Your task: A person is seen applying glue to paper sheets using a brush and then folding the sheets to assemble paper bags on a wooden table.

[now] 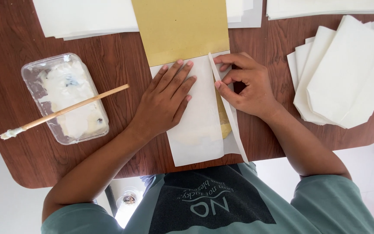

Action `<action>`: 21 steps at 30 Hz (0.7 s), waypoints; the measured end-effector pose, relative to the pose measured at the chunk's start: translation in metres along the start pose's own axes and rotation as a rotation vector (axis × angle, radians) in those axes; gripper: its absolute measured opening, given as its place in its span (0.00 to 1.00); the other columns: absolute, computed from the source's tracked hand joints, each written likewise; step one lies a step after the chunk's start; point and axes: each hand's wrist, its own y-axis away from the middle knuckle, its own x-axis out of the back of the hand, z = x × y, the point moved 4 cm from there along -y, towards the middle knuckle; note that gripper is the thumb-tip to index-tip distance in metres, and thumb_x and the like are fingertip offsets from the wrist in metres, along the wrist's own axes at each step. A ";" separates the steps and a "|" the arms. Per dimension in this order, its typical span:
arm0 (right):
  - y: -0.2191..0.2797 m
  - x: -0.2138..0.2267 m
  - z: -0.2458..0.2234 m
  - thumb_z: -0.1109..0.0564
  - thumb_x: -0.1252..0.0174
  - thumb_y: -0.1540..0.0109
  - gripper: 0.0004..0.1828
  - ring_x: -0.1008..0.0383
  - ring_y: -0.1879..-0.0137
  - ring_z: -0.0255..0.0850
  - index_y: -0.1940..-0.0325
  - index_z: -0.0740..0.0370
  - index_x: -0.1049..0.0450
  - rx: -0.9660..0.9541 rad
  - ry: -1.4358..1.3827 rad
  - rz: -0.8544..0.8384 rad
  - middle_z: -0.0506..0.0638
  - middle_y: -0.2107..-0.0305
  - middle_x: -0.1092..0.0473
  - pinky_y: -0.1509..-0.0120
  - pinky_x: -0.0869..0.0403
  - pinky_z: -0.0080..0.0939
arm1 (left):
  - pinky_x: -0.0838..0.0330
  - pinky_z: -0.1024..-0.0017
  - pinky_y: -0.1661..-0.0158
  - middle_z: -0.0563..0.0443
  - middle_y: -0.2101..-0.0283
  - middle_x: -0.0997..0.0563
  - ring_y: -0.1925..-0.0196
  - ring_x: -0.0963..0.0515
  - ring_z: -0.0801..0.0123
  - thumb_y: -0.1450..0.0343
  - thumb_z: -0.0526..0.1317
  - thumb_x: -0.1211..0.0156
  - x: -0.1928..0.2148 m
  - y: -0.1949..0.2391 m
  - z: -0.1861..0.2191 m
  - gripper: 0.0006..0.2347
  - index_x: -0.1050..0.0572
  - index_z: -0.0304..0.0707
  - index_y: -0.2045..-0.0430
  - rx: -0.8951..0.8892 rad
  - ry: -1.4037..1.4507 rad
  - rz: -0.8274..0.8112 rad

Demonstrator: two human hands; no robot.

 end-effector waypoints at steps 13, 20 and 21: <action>-0.003 -0.005 -0.005 0.66 0.37 0.37 0.13 0.28 0.50 0.56 0.76 0.67 0.26 0.007 0.151 -0.015 0.60 0.50 0.23 0.47 0.29 0.52 | 0.55 0.54 0.27 0.42 0.27 0.35 0.23 0.41 0.53 0.20 0.40 0.53 -0.002 -0.001 0.001 0.17 0.29 0.39 0.36 0.031 -0.045 -0.017; -0.005 -0.008 -0.004 0.65 0.37 0.38 0.13 0.29 0.50 0.54 0.77 0.65 0.27 0.006 0.175 -0.029 0.59 0.49 0.22 0.48 0.31 0.50 | 0.55 0.53 0.27 0.42 0.28 0.34 0.23 0.41 0.53 0.20 0.40 0.52 -0.003 -0.001 0.000 0.17 0.30 0.40 0.36 0.022 -0.059 -0.029; -0.005 -0.009 -0.005 0.65 0.37 0.38 0.13 0.29 0.50 0.54 0.77 0.65 0.27 0.006 0.175 -0.029 0.59 0.49 0.22 0.48 0.31 0.50 | 0.55 0.53 0.27 0.42 0.28 0.34 0.23 0.41 0.53 0.20 0.40 0.52 -0.003 0.000 0.000 0.17 0.30 0.40 0.36 0.021 -0.060 -0.028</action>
